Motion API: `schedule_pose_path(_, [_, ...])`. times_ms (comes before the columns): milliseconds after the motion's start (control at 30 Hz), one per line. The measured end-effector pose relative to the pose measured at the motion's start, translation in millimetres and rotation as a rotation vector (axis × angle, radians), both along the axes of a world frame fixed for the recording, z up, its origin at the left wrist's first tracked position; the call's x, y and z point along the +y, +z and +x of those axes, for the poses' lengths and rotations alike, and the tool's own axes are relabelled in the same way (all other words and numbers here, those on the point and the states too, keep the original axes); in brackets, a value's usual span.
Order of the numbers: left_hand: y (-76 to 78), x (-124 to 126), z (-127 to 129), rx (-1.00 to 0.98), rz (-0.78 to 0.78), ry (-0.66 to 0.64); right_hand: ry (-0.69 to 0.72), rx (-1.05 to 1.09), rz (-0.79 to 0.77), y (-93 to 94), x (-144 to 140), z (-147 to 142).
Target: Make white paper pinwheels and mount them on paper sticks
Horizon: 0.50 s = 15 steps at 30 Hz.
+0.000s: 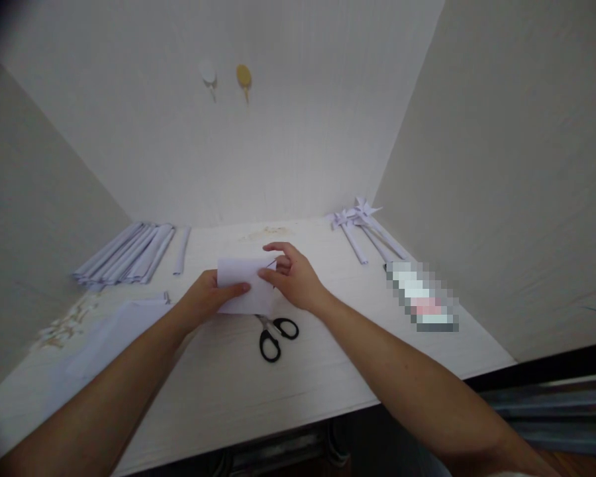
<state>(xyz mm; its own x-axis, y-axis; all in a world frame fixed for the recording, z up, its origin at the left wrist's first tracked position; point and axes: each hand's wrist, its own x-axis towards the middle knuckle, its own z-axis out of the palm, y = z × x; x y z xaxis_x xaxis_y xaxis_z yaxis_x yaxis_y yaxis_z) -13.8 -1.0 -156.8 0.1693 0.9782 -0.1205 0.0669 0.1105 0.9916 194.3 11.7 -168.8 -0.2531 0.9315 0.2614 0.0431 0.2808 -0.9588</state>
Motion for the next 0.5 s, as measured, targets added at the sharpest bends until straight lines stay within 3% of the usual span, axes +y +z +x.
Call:
schedule_pose_path(133, [2.4,0.5,-3.2,-0.08,0.02,0.076,-0.066,-0.046,0.139,9.4,-10.1,11.1])
schedule_pose_path(333, [2.8,1.0,-5.7,-0.178,0.013,0.124,0.099,-0.259,0.307,17.7,-26.1,9.0])
schedule_pose_path(500, [2.3,1.1,-5.8,-0.219,0.001,0.157,0.075,-0.295,0.376,13.7,-28.6,1.3])
